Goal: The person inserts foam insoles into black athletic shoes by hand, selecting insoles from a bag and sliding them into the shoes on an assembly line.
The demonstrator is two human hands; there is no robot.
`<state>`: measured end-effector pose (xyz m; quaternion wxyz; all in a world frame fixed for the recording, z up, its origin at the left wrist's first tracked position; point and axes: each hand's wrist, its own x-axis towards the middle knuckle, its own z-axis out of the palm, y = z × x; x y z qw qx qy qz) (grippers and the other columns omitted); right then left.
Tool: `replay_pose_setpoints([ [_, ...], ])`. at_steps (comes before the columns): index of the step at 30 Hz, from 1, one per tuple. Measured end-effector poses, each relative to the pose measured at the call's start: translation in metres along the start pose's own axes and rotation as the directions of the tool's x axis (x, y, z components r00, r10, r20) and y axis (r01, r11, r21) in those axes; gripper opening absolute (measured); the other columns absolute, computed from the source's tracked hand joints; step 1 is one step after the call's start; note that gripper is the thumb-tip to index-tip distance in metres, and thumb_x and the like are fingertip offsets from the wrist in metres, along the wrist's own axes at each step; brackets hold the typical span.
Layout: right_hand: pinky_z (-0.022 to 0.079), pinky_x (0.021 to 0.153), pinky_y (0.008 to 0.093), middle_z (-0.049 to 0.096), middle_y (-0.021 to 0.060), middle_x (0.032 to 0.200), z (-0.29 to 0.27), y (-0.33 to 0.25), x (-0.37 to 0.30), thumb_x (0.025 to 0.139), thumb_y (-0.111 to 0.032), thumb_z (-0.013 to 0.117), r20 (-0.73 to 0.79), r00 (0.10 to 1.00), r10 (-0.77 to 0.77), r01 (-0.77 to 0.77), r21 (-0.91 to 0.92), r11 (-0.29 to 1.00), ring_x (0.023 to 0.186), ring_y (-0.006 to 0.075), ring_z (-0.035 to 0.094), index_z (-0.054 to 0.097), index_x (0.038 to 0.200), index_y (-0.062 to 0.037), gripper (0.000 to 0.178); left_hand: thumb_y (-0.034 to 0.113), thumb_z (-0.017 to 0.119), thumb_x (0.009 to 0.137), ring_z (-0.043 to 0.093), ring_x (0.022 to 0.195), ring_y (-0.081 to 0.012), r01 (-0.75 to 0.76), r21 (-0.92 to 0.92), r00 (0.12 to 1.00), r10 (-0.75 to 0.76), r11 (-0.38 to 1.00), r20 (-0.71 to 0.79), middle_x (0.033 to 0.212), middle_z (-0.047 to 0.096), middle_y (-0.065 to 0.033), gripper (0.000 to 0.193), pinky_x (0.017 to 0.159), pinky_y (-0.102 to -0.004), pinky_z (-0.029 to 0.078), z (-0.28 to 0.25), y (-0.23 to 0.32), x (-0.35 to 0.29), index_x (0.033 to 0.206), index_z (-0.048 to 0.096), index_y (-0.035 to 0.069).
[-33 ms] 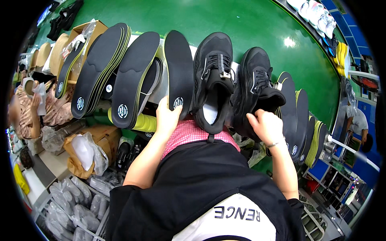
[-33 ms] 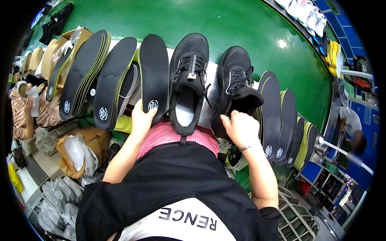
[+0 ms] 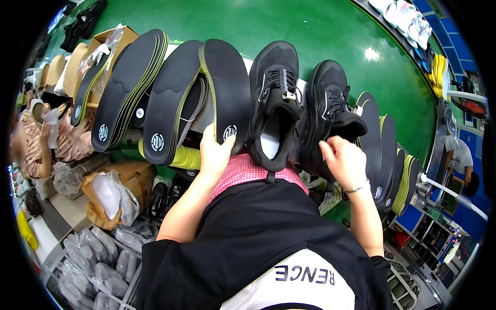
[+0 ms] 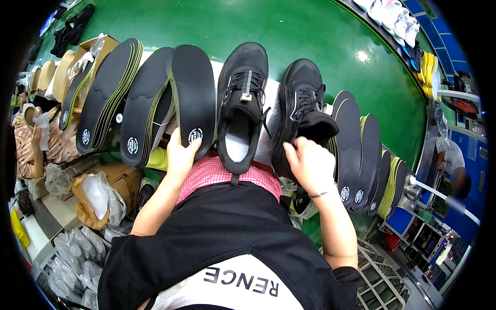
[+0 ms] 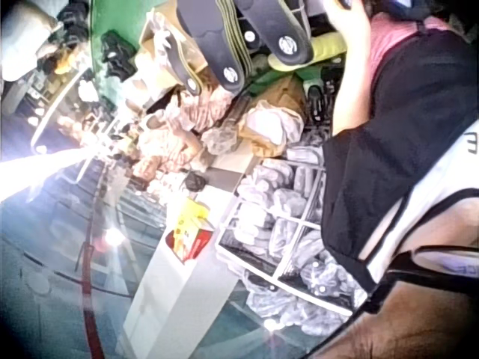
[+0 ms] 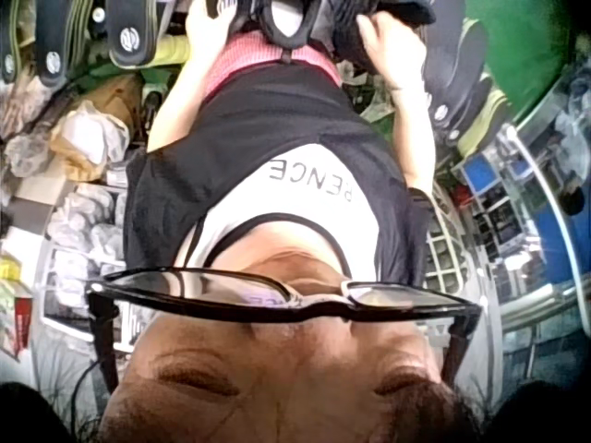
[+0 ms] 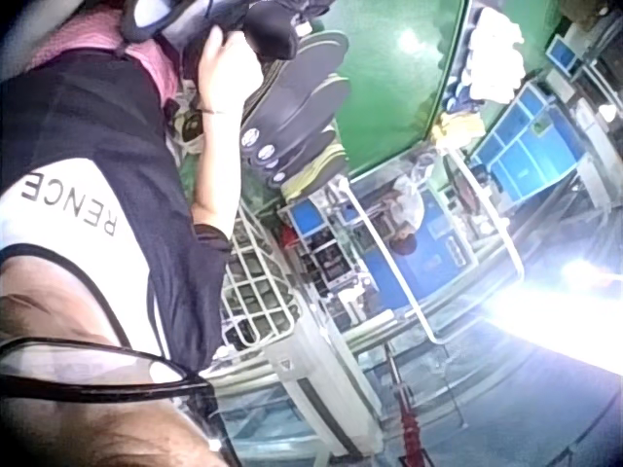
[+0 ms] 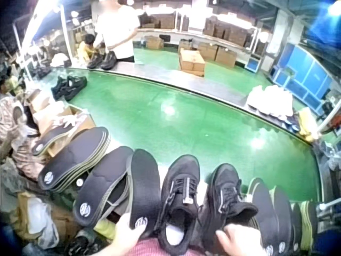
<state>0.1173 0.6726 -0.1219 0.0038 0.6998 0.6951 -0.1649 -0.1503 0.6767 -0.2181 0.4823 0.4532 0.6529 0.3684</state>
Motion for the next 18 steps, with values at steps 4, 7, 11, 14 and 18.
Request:
replay_pose_setpoints([
  [4, 0.044, 0.071, 0.0276, 0.055, 0.0129, 0.101, -0.026, -0.041, 0.006, 0.068, -0.016, 0.07, -0.062, 0.988, -0.141, 0.119, 0.888, 0.444, 0.088, 0.0178, 0.055, 0.052, 0.091, -0.0042, 0.032, 0.001, 0.06, 0.075, 0.053, 0.093, -0.0167, -0.249, -0.305, 0.968, 0.232, 0.919, -0.091, 0.102, 0.055, -0.01, 0.037, 0.081, -0.0278, 0.042, 0.005, 0.062, -0.033, 0.109, 0.044, -0.005],
  [7, 0.035, 0.087, 0.0296, 0.039, 0.0102, 0.113, -0.04, -0.075, 0.023, 0.052, -0.019, 0.08, -0.133, 0.927, -0.35, 0.245, 0.922, 0.298, 0.101, 0.0196, 0.041, 0.038, 0.103, -0.0075, 0.067, -0.003, 0.062, 0.069, 0.053, 0.088, -0.0293, -0.6, 0.081, 0.799, 0.602, 0.796, 0.004, 0.098, 0.051, -0.0166, 0.04, 0.076, -0.0343, 0.043, 0.015, 0.07, -0.036, 0.106, 0.046, -0.003],
  [11, 0.028, 0.093, 0.0294, 0.034, 0.0065, 0.107, -0.045, -0.09, 0.038, 0.049, -0.026, 0.079, -0.264, 0.951, -0.162, 0.307, 0.869, 0.387, 0.104, 0.0178, 0.033, 0.035, 0.107, -0.0072, 0.075, 0.002, 0.057, 0.063, 0.05, 0.079, -0.0332, -0.838, 0.166, 0.545, 0.796, 0.52, 0.261, 0.091, 0.049, -0.0157, 0.042, 0.066, -0.0372, 0.043, 0.031, 0.086, -0.029, 0.103, 0.047, -0.001],
  [14, 0.025, 0.096, 0.0302, 0.036, 0.0086, 0.11, -0.047, -0.083, 0.04, 0.051, -0.028, 0.078, -0.282, 0.929, -0.241, 0.371, 0.728, 0.577, 0.109, 0.0192, 0.033, 0.038, 0.108, -0.005, 0.074, 0.007, 0.055, 0.066, 0.05, 0.079, -0.0302, -0.838, 0.168, 0.53, 0.703, 0.519, 0.475, 0.089, 0.049, -0.0127, 0.034, 0.066, -0.0388, 0.04, 0.037, 0.077, -0.026, 0.1, 0.049, 0.003],
  [18, 0.032, 0.093, 0.0336, 0.04, 0.0164, 0.11, -0.049, -0.066, 0.032, 0.054, -0.028, 0.073, -0.139, 0.939, -0.313, 0.322, 0.669, 0.67, 0.108, 0.0286, 0.041, 0.043, 0.101, -0.0034, 0.061, 0.022, 0.058, 0.069, 0.045, 0.095, -0.0307, -0.851, 0.082, 0.449, 0.639, 0.518, 0.625, 0.102, 0.045, -0.0136, 0.042, 0.079, -0.0413, 0.035, 0.037, 0.073, -0.026, 0.106, 0.048, 0.005],
])
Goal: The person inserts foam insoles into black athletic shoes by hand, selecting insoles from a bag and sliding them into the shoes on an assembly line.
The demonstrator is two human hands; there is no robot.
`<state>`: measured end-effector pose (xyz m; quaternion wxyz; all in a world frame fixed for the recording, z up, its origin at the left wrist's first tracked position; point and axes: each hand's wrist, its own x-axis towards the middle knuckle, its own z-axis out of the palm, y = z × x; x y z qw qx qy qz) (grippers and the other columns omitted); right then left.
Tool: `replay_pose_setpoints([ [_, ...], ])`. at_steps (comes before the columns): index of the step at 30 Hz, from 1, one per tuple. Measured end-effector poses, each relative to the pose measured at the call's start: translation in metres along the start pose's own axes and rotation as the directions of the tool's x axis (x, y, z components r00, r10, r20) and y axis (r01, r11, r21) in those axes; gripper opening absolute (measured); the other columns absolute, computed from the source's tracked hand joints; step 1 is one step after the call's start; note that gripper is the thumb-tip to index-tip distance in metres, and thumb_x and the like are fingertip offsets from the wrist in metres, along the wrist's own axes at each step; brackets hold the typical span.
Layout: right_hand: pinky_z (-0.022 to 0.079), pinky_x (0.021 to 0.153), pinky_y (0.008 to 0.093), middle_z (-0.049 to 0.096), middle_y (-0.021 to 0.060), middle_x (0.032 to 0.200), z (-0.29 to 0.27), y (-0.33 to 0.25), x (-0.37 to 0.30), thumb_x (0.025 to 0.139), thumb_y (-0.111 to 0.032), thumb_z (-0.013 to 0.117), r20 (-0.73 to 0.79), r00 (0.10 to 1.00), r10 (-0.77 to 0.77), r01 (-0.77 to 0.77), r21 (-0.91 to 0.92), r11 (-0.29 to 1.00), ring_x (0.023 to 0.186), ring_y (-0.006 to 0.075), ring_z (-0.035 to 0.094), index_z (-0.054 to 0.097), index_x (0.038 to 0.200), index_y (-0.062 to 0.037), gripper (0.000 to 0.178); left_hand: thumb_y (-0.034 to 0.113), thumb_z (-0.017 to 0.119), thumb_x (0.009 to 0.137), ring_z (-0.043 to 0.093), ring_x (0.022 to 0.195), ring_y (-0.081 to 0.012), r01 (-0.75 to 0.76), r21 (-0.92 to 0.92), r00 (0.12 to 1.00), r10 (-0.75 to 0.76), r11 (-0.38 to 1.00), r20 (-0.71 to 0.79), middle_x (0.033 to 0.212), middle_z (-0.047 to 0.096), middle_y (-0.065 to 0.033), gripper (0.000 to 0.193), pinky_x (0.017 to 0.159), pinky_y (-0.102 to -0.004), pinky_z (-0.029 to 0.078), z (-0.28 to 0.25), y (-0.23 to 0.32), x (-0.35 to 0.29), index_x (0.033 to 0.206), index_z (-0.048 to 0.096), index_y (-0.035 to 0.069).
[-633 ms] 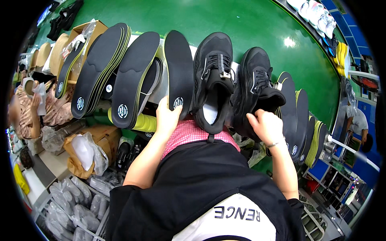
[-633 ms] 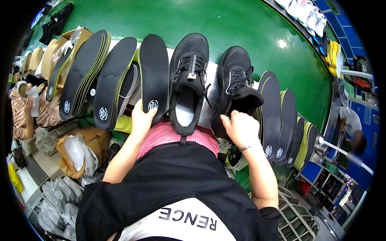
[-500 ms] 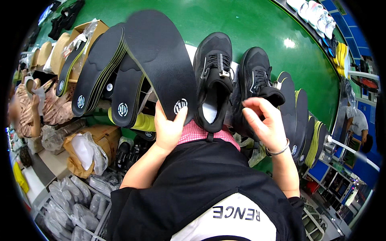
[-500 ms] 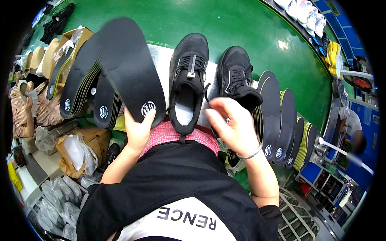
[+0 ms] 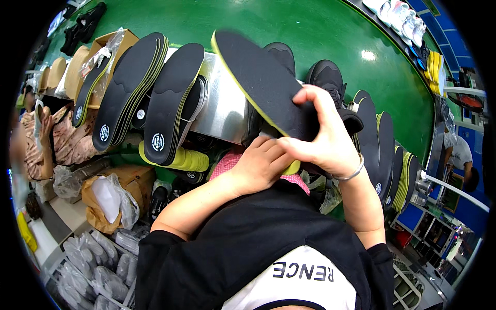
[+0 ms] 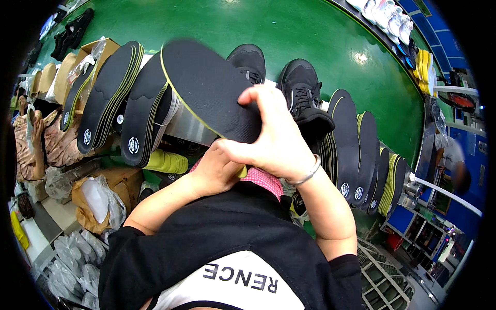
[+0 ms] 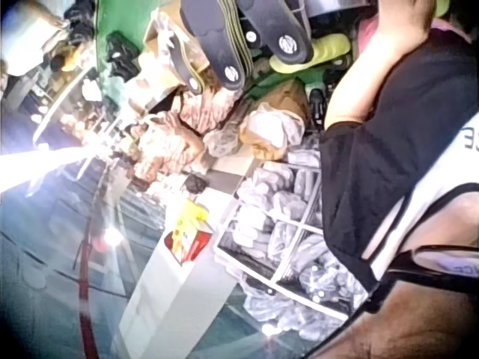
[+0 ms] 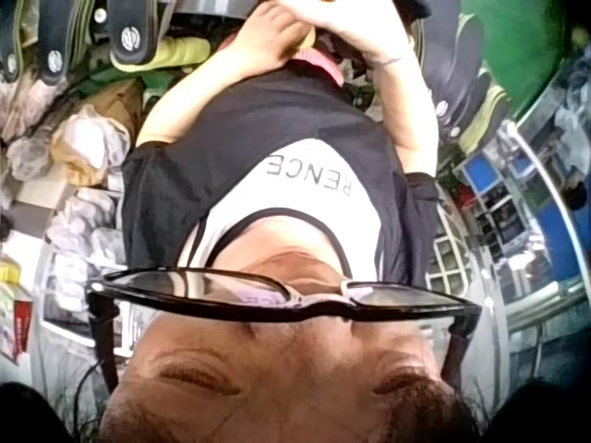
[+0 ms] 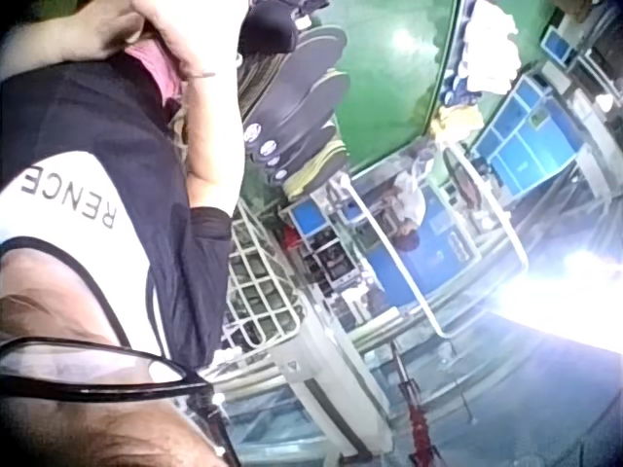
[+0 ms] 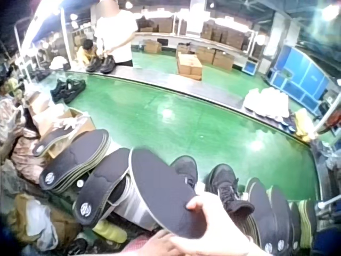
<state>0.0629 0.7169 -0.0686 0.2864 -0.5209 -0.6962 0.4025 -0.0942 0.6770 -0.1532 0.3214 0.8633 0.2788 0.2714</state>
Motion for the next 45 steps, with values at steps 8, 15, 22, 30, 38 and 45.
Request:
replay_pose_setpoints([
  [8, 0.042, 0.073, 0.0309, 0.051, 0.0171, 0.097, -0.052, 0.015, -0.064, 0.064, -0.011, 0.061, -0.302, 0.945, -0.124, 0.028, -0.304, 0.952, 0.083, 0.0239, 0.054, 0.057, 0.07, 0.0006, 0.014, 0.023, 0.063, 0.077, 0.056, 0.088, -0.0247, 0.729, -0.429, 0.62, -0.78, 0.533, 0.084, 0.106, 0.05, -0.0192, 0.085, 0.079, -0.0319, 0.045, 0.019, -0.067, -0.037, 0.134, 0.003, 0.003],
  [15, 0.046, 0.054, 0.0306, 0.056, 0.0069, 0.09, -0.039, 0.005, -0.103, 0.062, -0.013, 0.061, 0.193, 0.98, -0.04, 0.135, -0.511, 0.849, 0.059, 0.0212, 0.055, 0.053, 0.059, -0.0044, 0.012, 0.012, 0.056, 0.08, 0.053, 0.064, -0.008, 0.388, -0.895, 0.669, -0.735, 0.22, 0.11, 0.074, 0.056, -0.0023, 0.052, 0.059, -0.021, 0.044, -0.059, -0.072, -0.001, 0.126, 0.034, 0.001],
  [22, 0.044, 0.048, 0.032, 0.056, 0.0049, 0.086, -0.019, -0.012, -0.072, 0.062, -0.013, 0.059, 0.309, 0.951, 0.021, 0.224, -0.735, 0.64, 0.052, 0.0192, 0.051, 0.053, 0.056, -0.0055, 0.011, 0.015, 0.066, 0.068, 0.055, 0.092, -0.0263, -0.3, 0.356, 0.954, 0.267, 0.885, 0.139, 0.101, 0.057, -0.0109, 0.036, 0.078, -0.0342, 0.044, -0.037, -0.073, 0.076, 0.103, 0.057, 0.012],
  [30, 0.045, 0.05, 0.0334, 0.053, 0.0063, 0.077, 0.024, 0.019, -0.043, 0.065, -0.018, 0.057, 0.169, 0.972, 0.163, 0.069, -0.868, 0.491, 0.055, 0.0208, 0.053, 0.057, 0.057, -0.0054, 0.015, 0.022, 0.062, 0.074, 0.06, 0.081, -0.0156, 0.472, -0.311, 0.868, -0.497, 0.825, 0.001, 0.09, 0.063, -0.011, 0.031, 0.074, -0.0263, 0.045, -0.023, -0.096, 0.112, 0.097, 0.061, 0.0],
  [38, 0.042, 0.055, 0.0309, 0.054, 0.0122, 0.08, 0.037, 0.007, -0.037, 0.066, -0.012, 0.055, 0.184, 0.967, 0.176, 0.128, -0.949, 0.288, 0.065, 0.0225, 0.054, 0.062, 0.069, -0.0012, 0.014, 0.014, 0.057, 0.081, 0.053, 0.085, -0.0103, 0.462, -0.784, 0.746, -0.66, 0.414, 0.091, 0.092, 0.06, -0.005, 0.026, 0.078, -0.0233, 0.041, -0.016, -0.11, 0.078, 0.102, 0.058, -0.002],
  [45, 0.047, 0.063, 0.0346, 0.055, 0.0162, 0.098, 0.078, 0.076, -0.003, 0.07, -0.017, 0.055, 0.091, 0.98, 0.178, -0.012, -0.862, 0.507, 0.072, 0.0243, 0.059, 0.061, 0.073, -0.0039, 0.015, 0.014, 0.057, 0.081, 0.053, 0.086, -0.0105, 0.419, -0.791, 0.776, -0.629, 0.446, 0.056, 0.093, 0.06, -0.0061, 0.026, 0.078, -0.0234, 0.041, -0.014, -0.102, 0.075, 0.101, 0.057, -0.002],
])
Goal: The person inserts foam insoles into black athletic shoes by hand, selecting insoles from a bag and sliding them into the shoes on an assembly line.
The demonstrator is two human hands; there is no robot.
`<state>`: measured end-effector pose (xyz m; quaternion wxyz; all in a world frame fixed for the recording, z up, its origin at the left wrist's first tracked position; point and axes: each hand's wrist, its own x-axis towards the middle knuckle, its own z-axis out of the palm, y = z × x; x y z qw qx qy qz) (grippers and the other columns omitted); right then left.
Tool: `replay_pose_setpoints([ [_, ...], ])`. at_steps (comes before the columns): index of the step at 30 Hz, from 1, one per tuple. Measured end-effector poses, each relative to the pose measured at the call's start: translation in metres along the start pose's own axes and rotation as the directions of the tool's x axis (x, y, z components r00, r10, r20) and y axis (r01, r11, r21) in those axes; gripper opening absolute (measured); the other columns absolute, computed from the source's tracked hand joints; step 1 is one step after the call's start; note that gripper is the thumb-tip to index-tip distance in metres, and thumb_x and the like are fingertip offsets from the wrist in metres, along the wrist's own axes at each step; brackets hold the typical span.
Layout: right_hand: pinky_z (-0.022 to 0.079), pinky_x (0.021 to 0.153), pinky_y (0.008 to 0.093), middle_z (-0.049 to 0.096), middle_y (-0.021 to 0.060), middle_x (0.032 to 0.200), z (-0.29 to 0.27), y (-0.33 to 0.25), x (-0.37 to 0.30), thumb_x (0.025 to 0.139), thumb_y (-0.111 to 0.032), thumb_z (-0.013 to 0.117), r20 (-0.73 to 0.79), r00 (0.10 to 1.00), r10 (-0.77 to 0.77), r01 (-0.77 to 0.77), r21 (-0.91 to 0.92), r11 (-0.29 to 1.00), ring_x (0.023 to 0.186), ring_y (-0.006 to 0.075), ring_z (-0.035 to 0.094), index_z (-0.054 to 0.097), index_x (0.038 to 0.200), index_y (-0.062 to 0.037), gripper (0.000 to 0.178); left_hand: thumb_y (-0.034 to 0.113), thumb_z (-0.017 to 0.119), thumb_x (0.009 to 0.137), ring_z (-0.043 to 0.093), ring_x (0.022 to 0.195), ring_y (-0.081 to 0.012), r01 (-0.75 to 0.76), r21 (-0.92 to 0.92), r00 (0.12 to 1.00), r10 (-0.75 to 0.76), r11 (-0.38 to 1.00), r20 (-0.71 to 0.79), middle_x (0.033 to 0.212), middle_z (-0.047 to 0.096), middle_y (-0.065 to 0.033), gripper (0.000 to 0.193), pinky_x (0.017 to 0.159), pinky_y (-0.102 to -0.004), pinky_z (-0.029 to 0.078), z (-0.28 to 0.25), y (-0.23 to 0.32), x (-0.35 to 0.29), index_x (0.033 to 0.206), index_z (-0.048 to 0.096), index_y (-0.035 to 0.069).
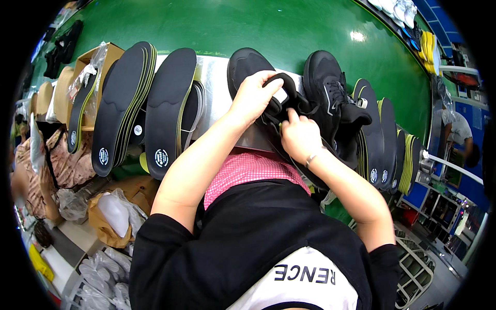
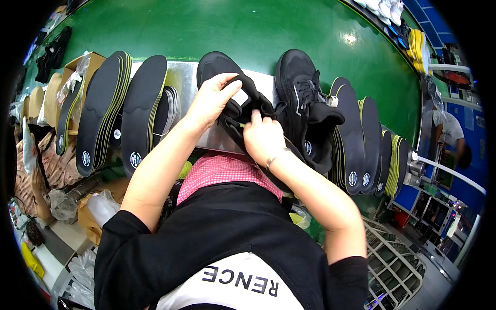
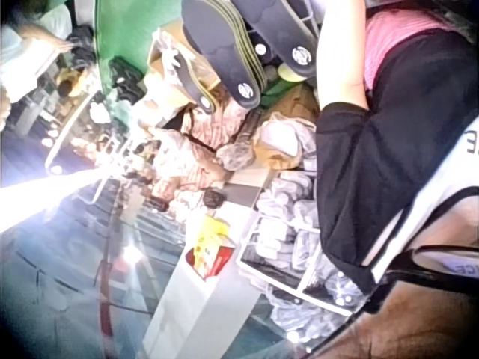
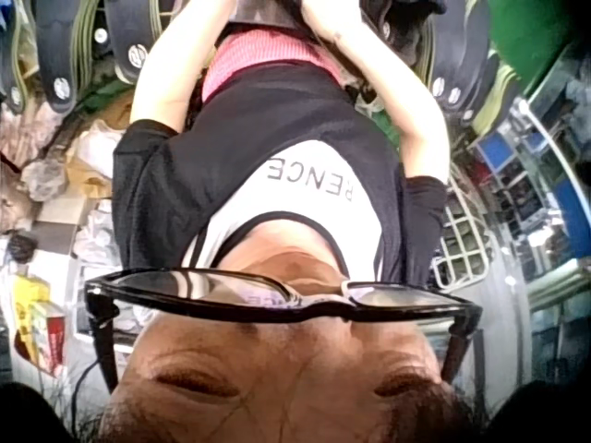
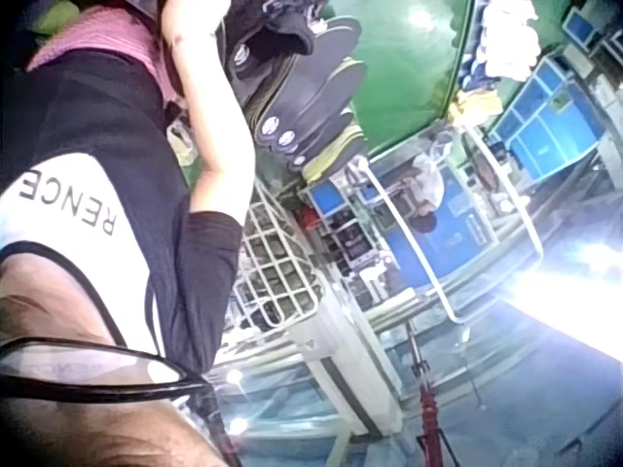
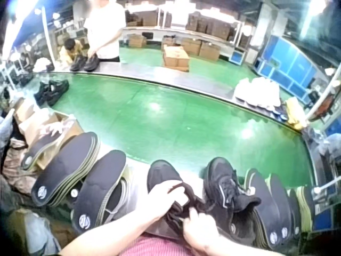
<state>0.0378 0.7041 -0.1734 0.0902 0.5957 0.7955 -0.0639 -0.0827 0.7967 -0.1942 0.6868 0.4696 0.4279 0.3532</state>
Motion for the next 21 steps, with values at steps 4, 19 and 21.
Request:
replay_pose_setpoints([
  [4, 0.044, 0.074, 0.0406, 0.046, 0.0229, 0.116, -0.001, 0.001, -0.001, 0.075, -0.026, 0.055, -0.056, 0.997, 0.045, -0.034, 0.184, 0.982, 0.091, 0.0298, 0.054, 0.058, 0.081, -0.0039, 0.023, 0.015, 0.057, 0.081, 0.056, 0.084, -0.0119, -0.053, 0.005, 0.998, 0.053, 0.999, -0.039, 0.092, 0.062, -0.0086, 0.026, 0.077, -0.0244, 0.043, -0.004, -0.01, 0.005, 0.1, 0.058, -0.003],
  [19, 0.038, 0.06, 0.0374, 0.05, 0.0072, 0.066, -0.042, 0.012, -0.051, 0.069, -0.022, 0.055, 0.005, 1.0, 0.01, -0.01, 0.021, 1.0, 0.062, 0.0219, 0.054, 0.058, 0.06, -0.0091, 0.016, 0.014, 0.058, 0.082, 0.052, 0.09, -0.0089, 0.064, -0.095, 0.988, -0.049, 0.993, 0.146, 0.098, 0.059, -0.003, 0.028, 0.082, -0.0228, 0.04, -0.01, 0.001, 0.004, 0.106, 0.055, -0.001],
  [21, 0.041, 0.055, 0.0359, 0.049, 0.007, 0.066, -0.032, 0.007, -0.037, 0.07, -0.024, 0.058, -0.038, 0.999, -0.018, 0.018, 0.006, 1.0, 0.061, 0.0215, 0.055, 0.058, 0.061, -0.0098, 0.017, 0.013, 0.058, 0.082, 0.052, 0.09, -0.0088, 0.091, -0.123, 0.983, -0.07, 0.988, 0.169, 0.098, 0.059, -0.0029, 0.029, 0.082, -0.0228, 0.04, -0.012, 0.002, 0.004, 0.107, 0.055, -0.001],
])
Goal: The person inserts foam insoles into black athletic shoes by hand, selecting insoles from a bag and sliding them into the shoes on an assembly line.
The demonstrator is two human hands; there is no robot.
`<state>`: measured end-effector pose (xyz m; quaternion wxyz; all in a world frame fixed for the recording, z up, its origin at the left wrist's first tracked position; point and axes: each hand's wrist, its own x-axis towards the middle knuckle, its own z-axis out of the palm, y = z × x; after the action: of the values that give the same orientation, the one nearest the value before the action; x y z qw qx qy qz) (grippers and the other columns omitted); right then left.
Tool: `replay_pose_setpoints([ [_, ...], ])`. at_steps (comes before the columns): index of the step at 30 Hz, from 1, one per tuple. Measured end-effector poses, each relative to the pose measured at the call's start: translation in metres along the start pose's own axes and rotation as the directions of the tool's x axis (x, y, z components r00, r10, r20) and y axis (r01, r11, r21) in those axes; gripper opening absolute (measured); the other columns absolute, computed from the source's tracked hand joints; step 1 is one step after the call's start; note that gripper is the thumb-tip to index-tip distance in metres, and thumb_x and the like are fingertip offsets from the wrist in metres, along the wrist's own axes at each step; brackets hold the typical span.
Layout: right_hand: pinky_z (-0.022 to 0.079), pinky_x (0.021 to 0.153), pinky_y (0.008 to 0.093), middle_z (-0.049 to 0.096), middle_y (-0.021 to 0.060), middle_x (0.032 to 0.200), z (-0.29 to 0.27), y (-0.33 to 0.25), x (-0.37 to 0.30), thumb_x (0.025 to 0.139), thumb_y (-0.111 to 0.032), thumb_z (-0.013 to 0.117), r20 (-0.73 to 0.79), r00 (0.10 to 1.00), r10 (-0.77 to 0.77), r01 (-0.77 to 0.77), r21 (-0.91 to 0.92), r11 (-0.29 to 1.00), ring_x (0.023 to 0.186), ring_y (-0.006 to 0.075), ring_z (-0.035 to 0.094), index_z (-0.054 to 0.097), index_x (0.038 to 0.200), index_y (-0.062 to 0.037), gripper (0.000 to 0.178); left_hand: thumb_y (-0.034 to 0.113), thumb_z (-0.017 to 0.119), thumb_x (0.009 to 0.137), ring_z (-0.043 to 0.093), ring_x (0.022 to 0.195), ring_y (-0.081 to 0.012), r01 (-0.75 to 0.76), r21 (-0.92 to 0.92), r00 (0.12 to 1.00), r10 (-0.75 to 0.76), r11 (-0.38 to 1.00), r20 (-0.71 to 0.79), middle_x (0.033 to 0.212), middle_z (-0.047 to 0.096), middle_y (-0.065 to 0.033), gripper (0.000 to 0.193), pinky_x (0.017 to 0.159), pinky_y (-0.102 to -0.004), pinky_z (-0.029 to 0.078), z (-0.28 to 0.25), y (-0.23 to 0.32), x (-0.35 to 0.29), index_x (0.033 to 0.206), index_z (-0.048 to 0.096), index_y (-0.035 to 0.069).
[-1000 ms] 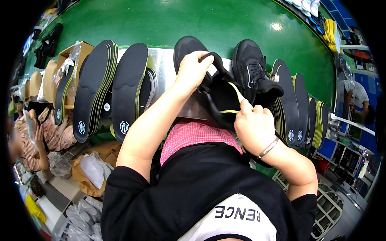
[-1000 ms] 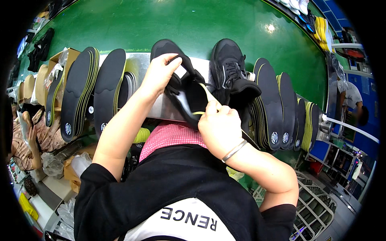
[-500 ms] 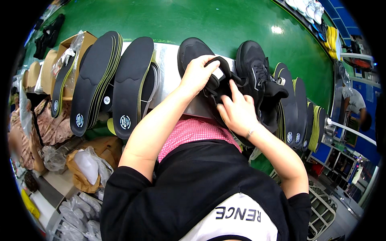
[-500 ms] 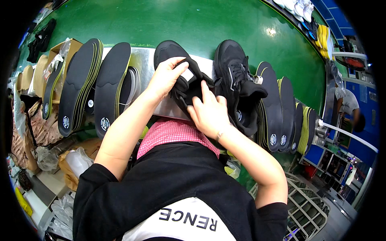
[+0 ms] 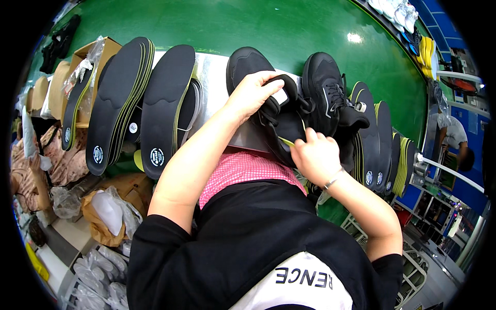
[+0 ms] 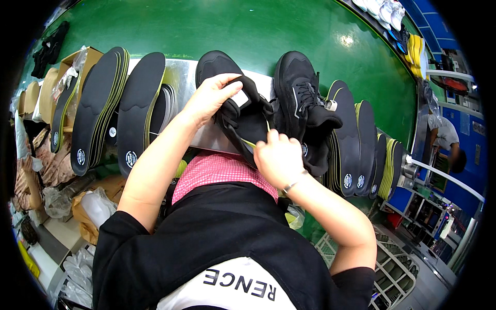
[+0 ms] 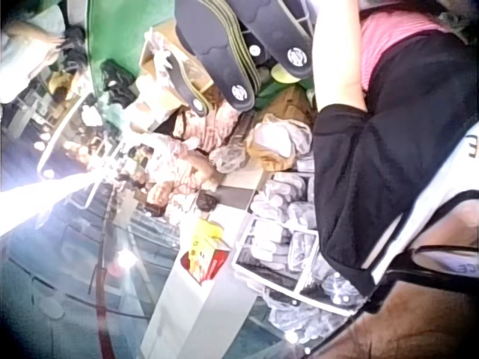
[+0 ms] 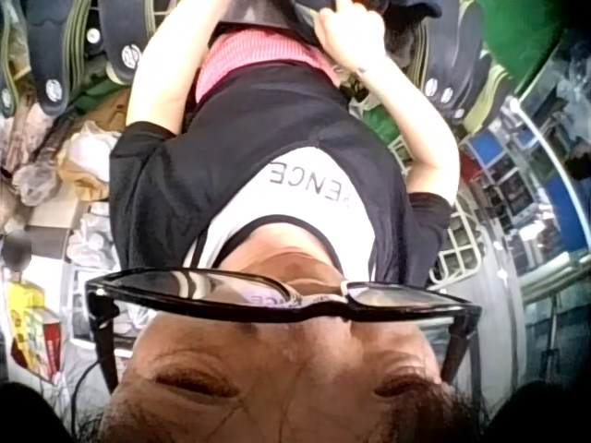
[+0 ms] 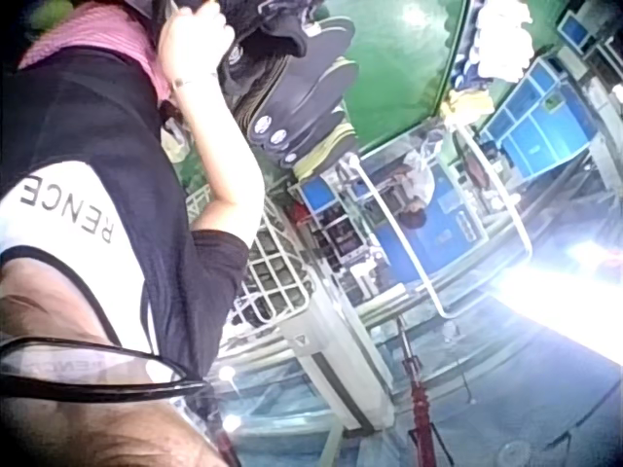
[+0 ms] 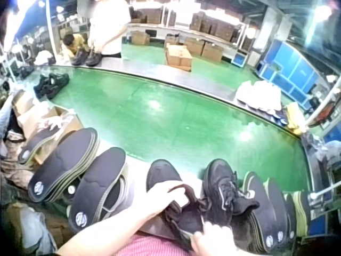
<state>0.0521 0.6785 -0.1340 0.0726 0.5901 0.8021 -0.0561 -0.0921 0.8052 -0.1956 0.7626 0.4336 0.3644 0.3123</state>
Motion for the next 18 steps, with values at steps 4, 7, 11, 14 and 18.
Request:
replay_pose_setpoints([
  [4, 0.047, 0.054, 0.0338, 0.054, 0.0125, 0.072, 0.031, -0.003, 0.025, 0.069, -0.016, 0.054, 0.129, 0.991, -0.027, 0.025, 0.012, 1.0, 0.065, 0.0241, 0.058, 0.06, 0.066, -0.0055, 0.013, 0.012, 0.058, 0.082, 0.052, 0.091, -0.0089, 0.076, -0.099, 0.996, -0.071, 0.992, 0.053, 0.099, 0.059, -0.003, 0.029, 0.083, -0.0228, 0.041, -0.006, 0.0, 0.002, 0.107, 0.055, 0.0],
  [7, 0.049, 0.054, 0.034, 0.055, 0.0138, 0.073, 0.04, 0.0, 0.025, 0.069, -0.015, 0.053, 0.185, 0.98, -0.073, 0.071, 0.02, 0.997, 0.065, 0.0247, 0.058, 0.061, 0.07, -0.004, 0.013, 0.011, 0.059, 0.08, 0.052, 0.094, -0.0095, 0.096, -0.146, 0.989, -0.078, 0.985, 0.126, 0.102, 0.058, -0.0034, 0.032, 0.084, -0.0228, 0.041, -0.013, -0.003, 0.003, 0.11, 0.053, 0.0],
  [11, 0.049, 0.056, 0.036, 0.055, 0.0154, 0.073, 0.044, -0.001, 0.028, 0.069, -0.015, 0.053, 0.242, 0.97, -0.026, 0.006, 0.082, 0.997, 0.068, 0.0267, 0.059, 0.06, 0.071, -0.0028, 0.014, 0.008, 0.062, 0.076, 0.052, 0.097, -0.0115, 0.042, -0.101, 0.978, -0.02, 0.994, 0.207, 0.109, 0.055, -0.0055, 0.045, 0.087, -0.0238, 0.041, -0.02, 0.003, -0.003, 0.117, 0.046, -0.001],
  [14, 0.048, 0.064, 0.0378, 0.057, 0.0186, 0.076, 0.043, -0.001, 0.033, 0.071, -0.018, 0.053, 0.384, 0.923, -0.01, -0.037, 0.115, 0.993, 0.076, 0.0293, 0.059, 0.062, 0.074, -0.002, 0.018, 0.005, 0.063, 0.073, 0.053, 0.099, -0.0135, 0.09, -0.17, 0.95, -0.033, 0.981, 0.311, 0.113, 0.052, -0.0086, 0.054, 0.09, -0.0258, 0.041, -0.024, 0.0, -0.003, 0.121, 0.04, -0.001],
  [18, 0.046, 0.08, 0.0366, 0.06, 0.0237, 0.093, 0.028, 0.011, 0.072, 0.071, -0.017, 0.05, 0.762, 0.631, -0.143, 0.027, 0.163, 0.986, 0.094, 0.0337, 0.055, 0.064, 0.088, 0.0023, 0.029, 0.003, 0.061, 0.071, 0.055, 0.097, -0.0141, 0.134, -0.178, 0.952, -0.077, 0.975, 0.296, 0.109, 0.054, -0.0101, 0.053, 0.088, -0.0264, 0.043, -0.025, 0.006, -0.003, 0.119, 0.04, -0.002],
])
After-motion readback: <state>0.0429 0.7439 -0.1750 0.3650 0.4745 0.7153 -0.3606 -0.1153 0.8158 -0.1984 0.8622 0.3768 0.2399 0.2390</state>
